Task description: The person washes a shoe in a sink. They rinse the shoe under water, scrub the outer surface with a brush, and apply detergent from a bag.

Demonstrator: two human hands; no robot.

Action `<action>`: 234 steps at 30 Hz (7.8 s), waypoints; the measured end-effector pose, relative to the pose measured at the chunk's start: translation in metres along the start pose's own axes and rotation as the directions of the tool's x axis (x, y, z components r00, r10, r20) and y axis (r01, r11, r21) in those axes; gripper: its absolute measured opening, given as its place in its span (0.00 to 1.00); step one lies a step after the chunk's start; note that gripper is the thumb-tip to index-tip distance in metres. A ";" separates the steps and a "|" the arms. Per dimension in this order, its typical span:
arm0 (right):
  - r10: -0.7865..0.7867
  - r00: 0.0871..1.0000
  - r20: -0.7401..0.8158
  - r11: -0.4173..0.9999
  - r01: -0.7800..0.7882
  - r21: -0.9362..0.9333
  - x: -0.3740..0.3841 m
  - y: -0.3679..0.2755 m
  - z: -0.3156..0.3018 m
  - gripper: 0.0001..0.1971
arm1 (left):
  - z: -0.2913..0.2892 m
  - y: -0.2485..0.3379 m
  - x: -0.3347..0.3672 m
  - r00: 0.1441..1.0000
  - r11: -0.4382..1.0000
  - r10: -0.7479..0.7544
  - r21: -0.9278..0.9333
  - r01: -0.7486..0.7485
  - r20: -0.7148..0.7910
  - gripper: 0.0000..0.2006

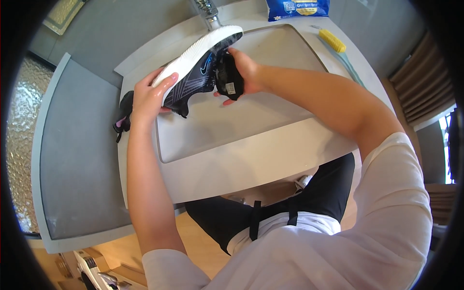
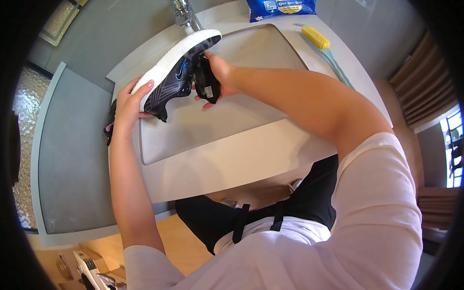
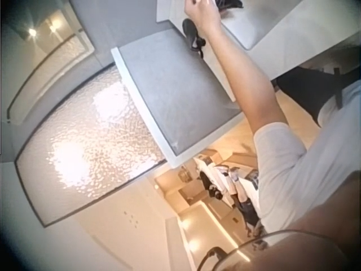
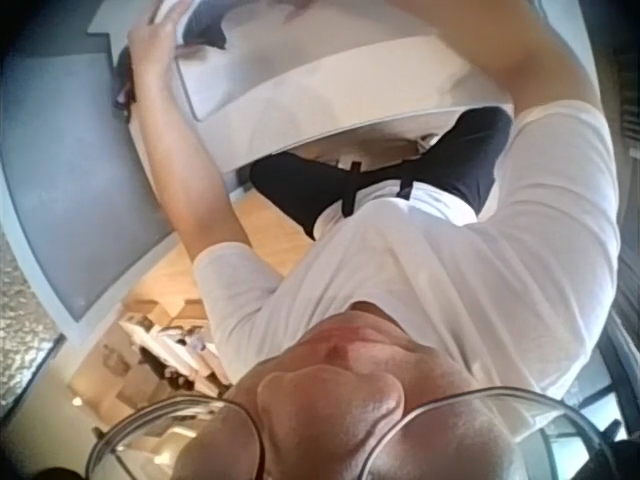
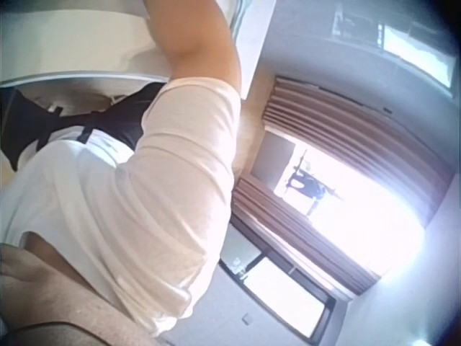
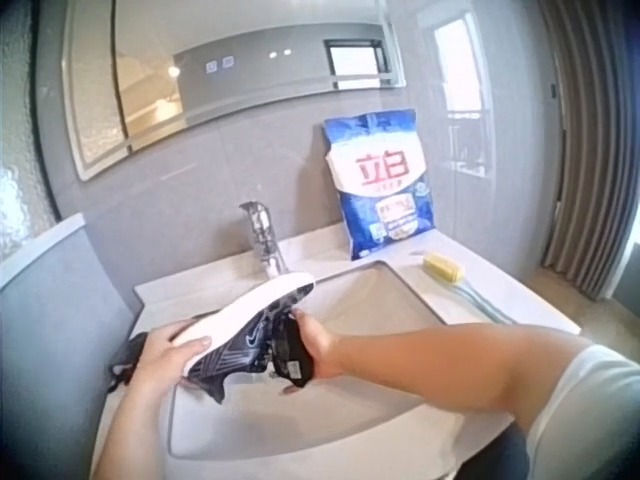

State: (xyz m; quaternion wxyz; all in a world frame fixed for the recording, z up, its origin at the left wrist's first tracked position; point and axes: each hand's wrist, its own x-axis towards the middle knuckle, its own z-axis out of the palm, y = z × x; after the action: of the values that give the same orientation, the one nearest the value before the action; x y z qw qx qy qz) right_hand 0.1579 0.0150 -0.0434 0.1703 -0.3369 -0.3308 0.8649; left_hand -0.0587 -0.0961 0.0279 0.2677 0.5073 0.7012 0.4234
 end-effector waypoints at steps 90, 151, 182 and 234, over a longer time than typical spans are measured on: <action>-0.543 0.813 -0.209 0.726 0.330 -0.604 -0.023 -0.073 -0.052 0.45 | 0.015 -0.034 0.016 0.804 0.682 0.554 0.437 -0.586 0.214 0.50; -0.791 0.494 -0.361 0.329 -0.155 -0.932 -0.024 -0.097 -0.104 0.45 | 0.097 -0.040 0.066 0.809 0.586 -0.475 -0.563 0.584 0.345 0.24; -0.347 0.782 -0.519 0.908 0.141 -0.394 -0.146 -0.072 -0.090 0.22 | 0.123 -0.042 0.050 0.936 0.929 0.245 -0.337 -0.152 0.253 0.30; -0.293 0.852 -0.433 0.938 0.167 -0.304 -0.113 -0.054 -0.075 0.37 | 0.118 -0.039 0.074 0.768 0.876 0.450 -0.055 -0.480 0.455 0.13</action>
State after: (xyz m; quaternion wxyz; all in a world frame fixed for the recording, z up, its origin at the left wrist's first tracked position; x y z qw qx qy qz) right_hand 0.2946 0.0299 0.0056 0.3039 -0.5139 -0.4259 0.6798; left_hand -0.0083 0.0066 -0.0601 0.2947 0.7577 0.4846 0.3230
